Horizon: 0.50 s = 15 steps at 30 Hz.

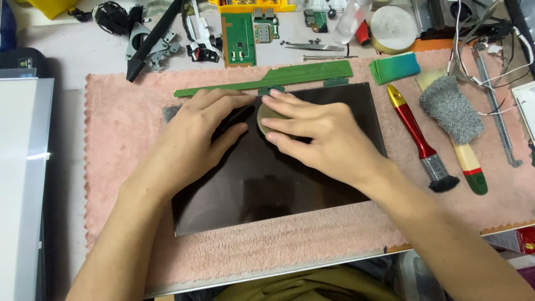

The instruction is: Cleaning the surface of an LCD panel using a brush, a sponge, and a cloth at a repair station.

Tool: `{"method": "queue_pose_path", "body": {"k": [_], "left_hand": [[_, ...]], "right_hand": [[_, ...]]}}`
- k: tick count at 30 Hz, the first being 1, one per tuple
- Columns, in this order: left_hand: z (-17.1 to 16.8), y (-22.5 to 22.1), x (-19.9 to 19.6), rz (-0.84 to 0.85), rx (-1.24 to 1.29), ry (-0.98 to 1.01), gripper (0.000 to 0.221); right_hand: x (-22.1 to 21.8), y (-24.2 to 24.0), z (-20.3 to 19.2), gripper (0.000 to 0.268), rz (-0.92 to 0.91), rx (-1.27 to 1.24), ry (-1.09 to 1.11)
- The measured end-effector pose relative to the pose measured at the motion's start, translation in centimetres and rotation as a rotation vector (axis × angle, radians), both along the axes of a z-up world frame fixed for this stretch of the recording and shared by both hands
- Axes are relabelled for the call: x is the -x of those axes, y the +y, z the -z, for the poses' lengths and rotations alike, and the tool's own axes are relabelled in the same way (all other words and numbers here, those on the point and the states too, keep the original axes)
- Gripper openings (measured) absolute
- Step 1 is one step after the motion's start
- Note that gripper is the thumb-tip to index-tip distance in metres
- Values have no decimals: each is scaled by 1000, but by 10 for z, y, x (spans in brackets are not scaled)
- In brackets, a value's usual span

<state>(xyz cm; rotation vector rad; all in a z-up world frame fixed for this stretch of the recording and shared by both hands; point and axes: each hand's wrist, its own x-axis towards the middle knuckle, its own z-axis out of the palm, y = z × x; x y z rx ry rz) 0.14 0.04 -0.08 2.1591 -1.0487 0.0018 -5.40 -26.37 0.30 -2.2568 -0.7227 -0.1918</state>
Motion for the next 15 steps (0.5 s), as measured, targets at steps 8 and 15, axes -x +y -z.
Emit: {"method": "queue_pose_path", "body": {"k": [8,15], "left_hand": [[0,2,0,-5,4,14,39],[1,-1,-1,-39,21,41,40]], "right_hand": [[55,15,4,33,-145,62,105],[91,-12,-5,36,-332,-15,179]]}}
